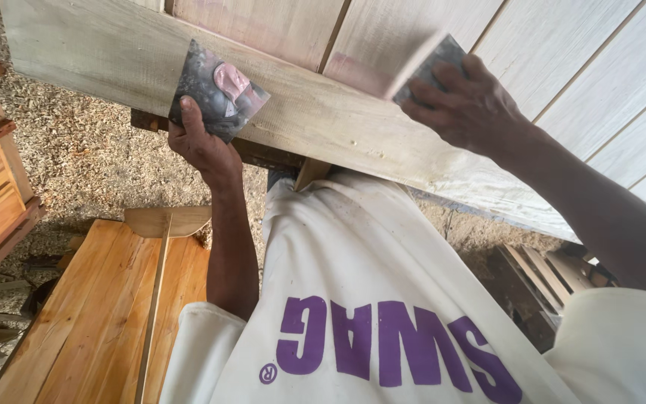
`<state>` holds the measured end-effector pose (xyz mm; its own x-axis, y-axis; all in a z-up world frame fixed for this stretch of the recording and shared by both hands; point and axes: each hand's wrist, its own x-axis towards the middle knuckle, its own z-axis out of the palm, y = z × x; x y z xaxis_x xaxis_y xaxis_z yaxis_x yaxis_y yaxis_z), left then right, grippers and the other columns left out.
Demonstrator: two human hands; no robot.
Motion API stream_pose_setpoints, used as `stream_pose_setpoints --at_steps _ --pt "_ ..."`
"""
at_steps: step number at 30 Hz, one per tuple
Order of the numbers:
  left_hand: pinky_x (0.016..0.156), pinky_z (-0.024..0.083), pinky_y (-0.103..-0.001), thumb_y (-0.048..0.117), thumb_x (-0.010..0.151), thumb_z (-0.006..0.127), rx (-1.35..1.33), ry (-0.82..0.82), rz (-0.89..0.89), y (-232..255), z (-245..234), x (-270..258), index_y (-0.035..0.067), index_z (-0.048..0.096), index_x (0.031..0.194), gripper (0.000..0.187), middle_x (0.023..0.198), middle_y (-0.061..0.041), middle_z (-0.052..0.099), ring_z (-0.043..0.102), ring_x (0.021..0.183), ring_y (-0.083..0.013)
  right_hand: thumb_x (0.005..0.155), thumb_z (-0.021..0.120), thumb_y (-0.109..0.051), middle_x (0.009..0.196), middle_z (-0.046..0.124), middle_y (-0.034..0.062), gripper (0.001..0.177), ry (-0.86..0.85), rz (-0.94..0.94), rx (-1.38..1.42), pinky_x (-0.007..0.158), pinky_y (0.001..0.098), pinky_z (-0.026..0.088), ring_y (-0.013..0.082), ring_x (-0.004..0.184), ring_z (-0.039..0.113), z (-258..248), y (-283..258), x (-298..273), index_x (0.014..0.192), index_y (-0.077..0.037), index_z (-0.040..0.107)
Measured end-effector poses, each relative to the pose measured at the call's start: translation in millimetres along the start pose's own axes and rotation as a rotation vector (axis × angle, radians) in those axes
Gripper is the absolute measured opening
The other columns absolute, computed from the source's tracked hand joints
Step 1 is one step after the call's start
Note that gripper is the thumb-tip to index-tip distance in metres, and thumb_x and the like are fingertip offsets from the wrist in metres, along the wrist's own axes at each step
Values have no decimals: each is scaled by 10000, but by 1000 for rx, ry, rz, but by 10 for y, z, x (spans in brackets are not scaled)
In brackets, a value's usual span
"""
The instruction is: The person uses two sanding blocks to smooth the surface of a long wooden plank resting on a workbench. They move the sanding blocks back and forth along the length of the wood, covering different sections to ensure an even finish.
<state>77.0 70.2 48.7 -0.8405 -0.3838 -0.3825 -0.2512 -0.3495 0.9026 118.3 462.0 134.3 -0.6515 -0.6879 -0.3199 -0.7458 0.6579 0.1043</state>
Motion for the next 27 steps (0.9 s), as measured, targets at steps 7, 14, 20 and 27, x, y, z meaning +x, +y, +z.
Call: stream_pose_setpoints --at_steps 7,14,20,27 --pt "777 578 -317 296 1074 658 109 -198 42 -258 -40 74 -92 724 988 403 940 -128 716 684 846 -194 1032 646 -96 1050 705 -56 164 229 58 193 908 312 494 103 1010 625 107 106 921 1136 -199 721" --pt "781 595 -297 332 1013 634 47 -296 51 -254 -5 163 -61 724 1051 405 981 -101 743 718 881 -170 964 658 -162 891 717 -79 132 23 45 112 896 318 568 104 911 675 -172 -17 996 958 -241 764" --pt "615 521 -288 389 1019 652 188 -261 60 -399 -197 170 -66 701 951 462 867 -107 704 648 729 -165 903 682 -142 1062 735 -142 313 9 18 56 917 303 564 84 1030 673 -238 -15 596 1125 -349 758" --pt "654 632 -334 416 967 674 159 -237 112 -286 -31 138 -44 696 918 463 833 -89 689 699 727 -192 945 697 -240 1058 740 -138 172 25 -47 -8 900 317 549 115 1075 669 -117 69 873 1086 -314 762"
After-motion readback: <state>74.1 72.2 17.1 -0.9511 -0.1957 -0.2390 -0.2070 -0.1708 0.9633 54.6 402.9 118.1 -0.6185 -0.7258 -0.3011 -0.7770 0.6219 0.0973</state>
